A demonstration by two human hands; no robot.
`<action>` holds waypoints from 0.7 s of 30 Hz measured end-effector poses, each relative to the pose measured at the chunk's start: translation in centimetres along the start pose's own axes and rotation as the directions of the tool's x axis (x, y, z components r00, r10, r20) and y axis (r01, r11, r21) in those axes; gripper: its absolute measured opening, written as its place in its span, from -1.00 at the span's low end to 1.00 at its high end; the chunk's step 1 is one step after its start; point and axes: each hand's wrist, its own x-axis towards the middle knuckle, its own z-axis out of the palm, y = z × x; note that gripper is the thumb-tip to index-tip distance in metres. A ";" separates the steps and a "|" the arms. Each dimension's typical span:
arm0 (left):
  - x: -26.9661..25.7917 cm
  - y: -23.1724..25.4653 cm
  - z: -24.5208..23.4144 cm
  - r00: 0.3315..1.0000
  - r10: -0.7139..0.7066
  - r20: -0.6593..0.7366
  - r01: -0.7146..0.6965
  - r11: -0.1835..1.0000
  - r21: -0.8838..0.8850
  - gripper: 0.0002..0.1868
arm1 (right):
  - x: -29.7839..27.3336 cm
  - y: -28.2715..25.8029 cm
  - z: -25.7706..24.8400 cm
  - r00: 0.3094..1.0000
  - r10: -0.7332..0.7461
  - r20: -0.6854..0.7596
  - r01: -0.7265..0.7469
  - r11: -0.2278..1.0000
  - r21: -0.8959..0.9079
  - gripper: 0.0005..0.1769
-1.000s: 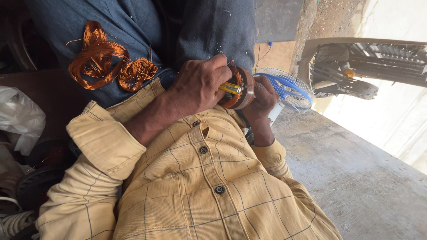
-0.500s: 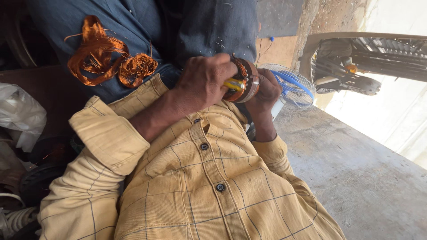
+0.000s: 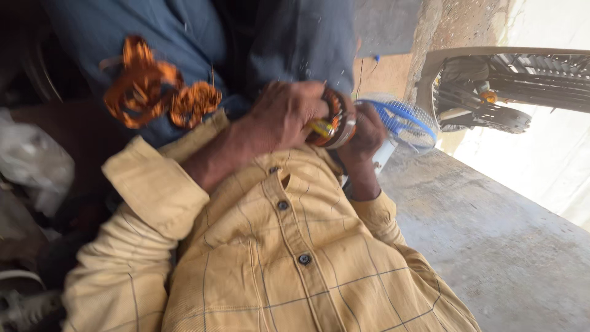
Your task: The person is winding copper wire around a motor stator. They use a yellow tool to press the wire into the slots and ensure it is tightly packed. The person is sitting on the floor in a cluttered workshop.
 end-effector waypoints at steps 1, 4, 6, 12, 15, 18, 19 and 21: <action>0.1 0.3 -0.3 1.000 0.014 -0.015 -0.014 1.000 0.004 -0.82 | -0.1 0.2 0.0 1.000 -0.015 -0.011 0.015 1.000 -0.023 -0.73; 0.1 1.9 -1.6 0.999 0.020 -0.039 -0.015 0.992 0.122 -0.86 | -0.1 1.0 0.0 0.999 -0.046 -0.007 0.046 0.999 -0.003 -0.78; 0.3 2.6 -2.1 0.993 0.079 -0.090 -0.062 0.983 0.173 -0.85 | -0.4 1.2 -1.0 0.993 0.033 0.115 -0.059 0.971 0.233 -0.79; 0.1 3.7 -1.9 0.997 0.068 0.021 -0.071 0.927 0.368 -0.80 | 0.9 0.9 -3.1 0.952 -0.020 0.306 -0.131 0.875 0.467 -0.80; 0.2 3.7 -1.4 0.997 0.074 -0.031 -0.055 0.914 0.402 -0.63 | 0.6 -0.5 -2.2 0.991 0.047 0.127 -0.078 0.965 0.249 -0.72; 0.2 3.3 -0.9 0.995 0.042 -0.086 -0.004 0.915 0.404 -0.61 | 0.4 -1.1 -1.6 0.995 -0.085 -0.052 0.086 0.996 0.032 -0.59; 0.1 3.3 -0.6 0.995 0.023 -0.097 0.019 0.911 0.413 -0.62 | 0.1 -1.2 -1.5 0.996 -0.069 -0.059 0.069 0.998 -0.011 -0.59; 0.2 3.2 -0.2 0.993 -0.026 -0.115 0.072 0.905 0.419 -0.63 | -0.1 -1.4 -1.3 0.997 -0.035 -0.074 0.027 0.995 -0.100 -0.60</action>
